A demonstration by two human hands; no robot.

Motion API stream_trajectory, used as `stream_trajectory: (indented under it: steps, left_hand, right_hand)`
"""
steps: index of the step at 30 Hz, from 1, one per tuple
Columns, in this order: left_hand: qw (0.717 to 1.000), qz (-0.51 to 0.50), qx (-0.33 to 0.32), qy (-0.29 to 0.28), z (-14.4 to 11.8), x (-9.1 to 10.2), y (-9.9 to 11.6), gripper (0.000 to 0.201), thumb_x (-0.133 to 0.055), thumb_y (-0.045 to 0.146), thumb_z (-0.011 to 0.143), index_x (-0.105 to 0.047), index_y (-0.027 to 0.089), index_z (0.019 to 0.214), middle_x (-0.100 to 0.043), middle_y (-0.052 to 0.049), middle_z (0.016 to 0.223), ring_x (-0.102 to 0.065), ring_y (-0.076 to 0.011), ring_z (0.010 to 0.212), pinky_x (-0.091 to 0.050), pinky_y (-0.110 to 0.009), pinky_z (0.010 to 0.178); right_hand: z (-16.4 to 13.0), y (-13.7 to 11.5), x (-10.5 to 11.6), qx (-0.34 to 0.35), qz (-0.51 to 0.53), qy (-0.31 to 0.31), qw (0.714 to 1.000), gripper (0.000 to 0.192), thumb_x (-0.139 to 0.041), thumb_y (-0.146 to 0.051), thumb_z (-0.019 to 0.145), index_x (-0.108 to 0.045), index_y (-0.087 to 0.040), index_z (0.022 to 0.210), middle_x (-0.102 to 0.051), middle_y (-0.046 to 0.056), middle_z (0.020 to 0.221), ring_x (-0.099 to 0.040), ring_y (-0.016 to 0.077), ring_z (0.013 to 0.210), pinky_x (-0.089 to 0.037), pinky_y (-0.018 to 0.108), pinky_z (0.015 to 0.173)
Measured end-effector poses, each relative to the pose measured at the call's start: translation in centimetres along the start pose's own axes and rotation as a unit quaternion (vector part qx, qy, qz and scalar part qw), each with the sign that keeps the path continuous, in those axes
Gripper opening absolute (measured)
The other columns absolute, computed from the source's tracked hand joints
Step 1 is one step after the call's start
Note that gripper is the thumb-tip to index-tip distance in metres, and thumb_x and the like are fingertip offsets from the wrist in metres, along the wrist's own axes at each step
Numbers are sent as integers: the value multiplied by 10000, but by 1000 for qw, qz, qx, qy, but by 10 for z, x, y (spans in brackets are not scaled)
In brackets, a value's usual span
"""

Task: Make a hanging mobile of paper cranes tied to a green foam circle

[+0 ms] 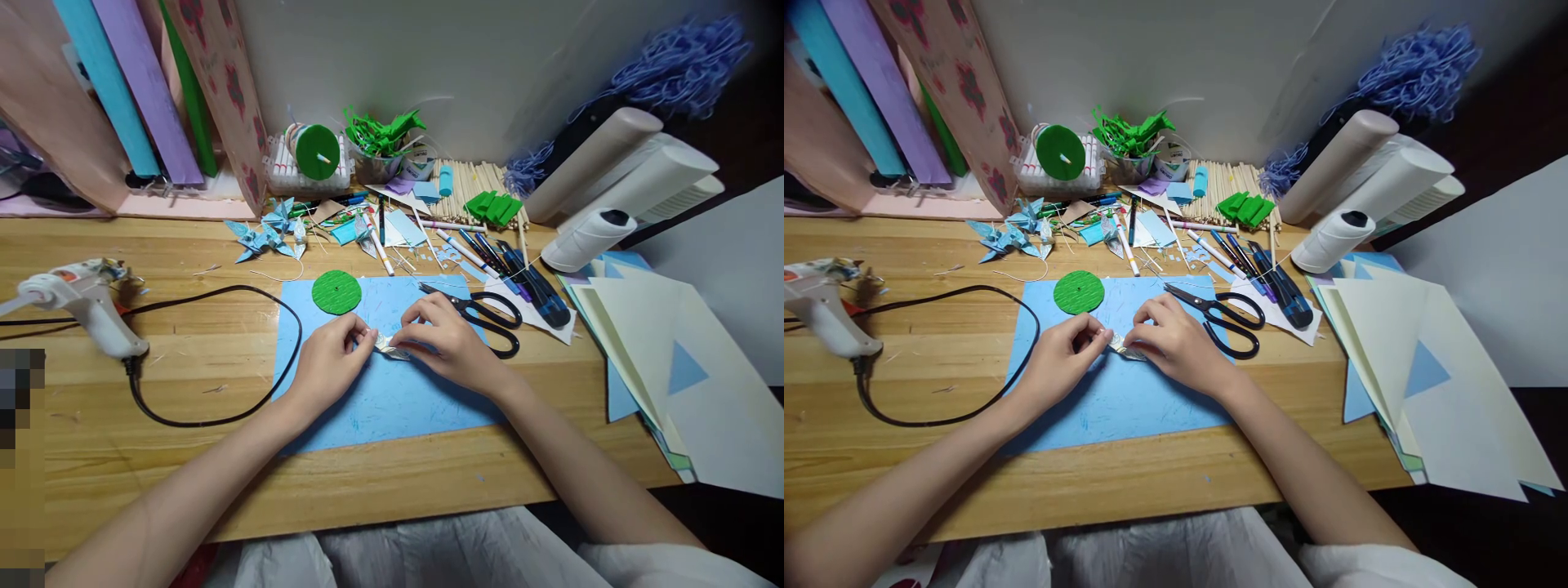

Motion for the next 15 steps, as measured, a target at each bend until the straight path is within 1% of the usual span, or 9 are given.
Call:
stream_trajectory:
  steps: [8,15]
  left_hand:
    - [1000,1,-4,3,0,1,1,208,-478,345,825,-560,182,727,-569,33,645,-477,-99,581,-312,-218,549]
    - [1000,1,4,2,0,0,-1,219,-472,362,824,-563,187,730,-577,31,652,-481,-102,585,-307,-218,536]
  right_hand:
    - [1,-5,-3,28,-56,-1,998,137,-507,-217,864,-641,-190,855,-576,77,862,-431,197,870,-418,325,719]
    - [3,-9,-4,42,-92,-14,995,156,-485,-217,873,-637,-187,860,-578,85,884,-433,202,896,-428,327,733]
Point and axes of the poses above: each hand's wrist, its own z-axis towards the middle knuckle, its own x-axis out of the back of the hand, y = z × x, the point moved 9 cm from there along z, towards the middle knuckle
